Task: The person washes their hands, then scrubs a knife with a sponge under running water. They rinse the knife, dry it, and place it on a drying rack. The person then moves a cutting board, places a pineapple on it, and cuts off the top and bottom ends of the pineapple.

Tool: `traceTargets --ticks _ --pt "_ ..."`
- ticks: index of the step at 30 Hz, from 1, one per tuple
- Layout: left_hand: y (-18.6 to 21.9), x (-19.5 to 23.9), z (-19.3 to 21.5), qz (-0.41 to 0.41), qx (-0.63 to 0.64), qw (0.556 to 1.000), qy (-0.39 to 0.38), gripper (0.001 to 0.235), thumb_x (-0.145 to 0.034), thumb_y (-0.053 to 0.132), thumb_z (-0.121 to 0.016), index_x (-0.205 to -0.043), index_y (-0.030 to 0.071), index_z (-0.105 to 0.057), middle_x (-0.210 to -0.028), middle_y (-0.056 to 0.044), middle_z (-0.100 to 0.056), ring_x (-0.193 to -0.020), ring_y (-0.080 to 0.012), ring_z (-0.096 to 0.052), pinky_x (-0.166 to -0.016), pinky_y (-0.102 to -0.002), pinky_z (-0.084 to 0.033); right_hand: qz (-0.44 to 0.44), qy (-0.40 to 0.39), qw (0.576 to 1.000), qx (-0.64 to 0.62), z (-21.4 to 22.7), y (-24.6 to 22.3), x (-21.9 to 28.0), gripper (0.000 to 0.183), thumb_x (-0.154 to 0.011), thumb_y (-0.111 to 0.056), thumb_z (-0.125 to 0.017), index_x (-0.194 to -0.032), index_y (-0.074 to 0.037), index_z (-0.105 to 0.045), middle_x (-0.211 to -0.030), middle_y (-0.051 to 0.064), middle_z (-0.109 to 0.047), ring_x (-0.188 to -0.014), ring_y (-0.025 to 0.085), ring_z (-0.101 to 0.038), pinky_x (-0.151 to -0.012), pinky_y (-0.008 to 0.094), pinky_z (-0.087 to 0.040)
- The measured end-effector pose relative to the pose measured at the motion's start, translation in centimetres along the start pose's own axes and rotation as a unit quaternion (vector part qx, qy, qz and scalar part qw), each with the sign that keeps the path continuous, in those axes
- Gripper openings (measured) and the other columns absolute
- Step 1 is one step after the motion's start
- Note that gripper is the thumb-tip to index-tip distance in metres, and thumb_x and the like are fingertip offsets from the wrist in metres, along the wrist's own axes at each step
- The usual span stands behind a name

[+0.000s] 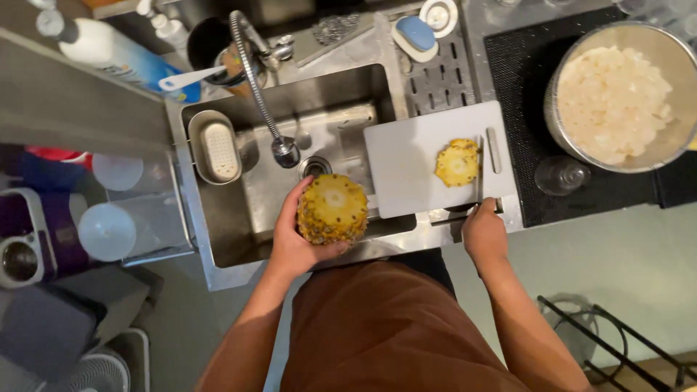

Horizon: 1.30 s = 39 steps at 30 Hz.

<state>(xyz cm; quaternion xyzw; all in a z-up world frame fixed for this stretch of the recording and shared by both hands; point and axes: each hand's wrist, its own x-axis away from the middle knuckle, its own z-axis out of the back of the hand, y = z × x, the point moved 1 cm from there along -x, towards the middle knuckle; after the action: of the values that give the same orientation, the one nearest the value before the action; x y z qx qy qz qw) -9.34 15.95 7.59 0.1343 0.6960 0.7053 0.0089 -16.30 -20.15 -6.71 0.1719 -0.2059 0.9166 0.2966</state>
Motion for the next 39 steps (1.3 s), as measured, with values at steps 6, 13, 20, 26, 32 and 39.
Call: traceTargets --ticks 6,13,20,26,32,39 --pt "2.3 3.1 2.5 -0.018 -0.007 0.999 0.045 0.117 -0.056 0.012 -0.099 -0.156 0.003 -0.038 -0.143 -0.011 -0.06 -0.131 -0.021 -0.061 -0.113 -0.038 -0.051 0.091 -0.009 0.995 -0.032 -2.6 -4.2 1.6 0.023 -0.104 -0.016 -0.045 -0.112 0.006 -0.043 -0.079 0.037 -0.066 -0.076 0.057 -0.064 -0.068 0.063 -0.05" --pt "3.3 4.5 3.9 -0.06 -0.024 0.995 0.082 0.119 -0.054 0.016 -0.099 -0.155 0.0 -0.04 -0.143 -0.012 -0.059 -0.131 -0.0211 -0.061 -0.115 -0.037 -0.049 0.232 -0.117 0.959 -0.113 -2.7 -15.3 6.2 0.021 -0.103 -0.018 -0.049 -0.104 0.003 -0.051 -0.074 0.035 -0.064 -0.072 0.055 -0.063 -0.065 0.062 -0.049" --pt "1.8 3.1 3.1 -0.05 -0.011 0.997 0.053 0.119 -0.054 0.02 -0.098 -0.157 -0.001 -0.04 -0.142 -0.013 -0.061 -0.132 -0.023 -0.061 -0.117 -0.039 -0.047 0.232 -0.074 0.964 -0.102 -0.8 -10.0 4.9 0.021 -0.103 -0.019 -0.05 -0.104 0.002 -0.052 -0.073 0.033 -0.065 -0.071 0.053 -0.064 -0.062 0.06 -0.05" --pt "-0.1 -0.2 -0.2 -0.057 0.101 0.993 0.01 0.118 -0.061 0.03 -0.096 -0.158 -0.003 -0.038 -0.146 -0.014 -0.058 -0.134 -0.0244 -0.061 -0.118 -0.039 -0.049 0.129 0.021 0.989 -0.073 0.0 -2.6 2.9 0.023 -0.103 -0.02 -0.052 -0.106 0.003 -0.051 -0.077 0.033 -0.066 -0.073 0.055 -0.064 -0.065 0.063 -0.049" --pt "2.7 -2.4 -3.2 -0.038 0.097 0.992 -0.072 0.118 -0.06 0.026 -0.098 -0.157 -0.003 -0.038 -0.145 -0.015 -0.057 -0.134 -0.0247 -0.059 -0.118 -0.039 -0.047 -0.008 0.027 1.0 -0.006 0.7 -2.2 0.7 0.027 -0.106 -0.022 -0.047 -0.112 0.005 -0.049 -0.087 0.036 -0.068 -0.083 0.054 -0.067 -0.074 0.062 -0.052" --pt "3.6 -2.6 -3.0 -0.112 0.067 0.989 -0.075 0.12 -0.06 0.031 -0.098 -0.158 -0.001 -0.038 -0.151 -0.015 -0.055 -0.14 -0.0238 -0.055 -0.123 -0.038 -0.042 0.221 -0.126 0.965 0.071 -2.4 -8.7 2.4 0.028 -0.086 -0.015 -0.061 -0.11 0.001 -0.059 -0.097 0.028 -0.07 -0.093 0.047 -0.068 -0.08 0.056 -0.055"
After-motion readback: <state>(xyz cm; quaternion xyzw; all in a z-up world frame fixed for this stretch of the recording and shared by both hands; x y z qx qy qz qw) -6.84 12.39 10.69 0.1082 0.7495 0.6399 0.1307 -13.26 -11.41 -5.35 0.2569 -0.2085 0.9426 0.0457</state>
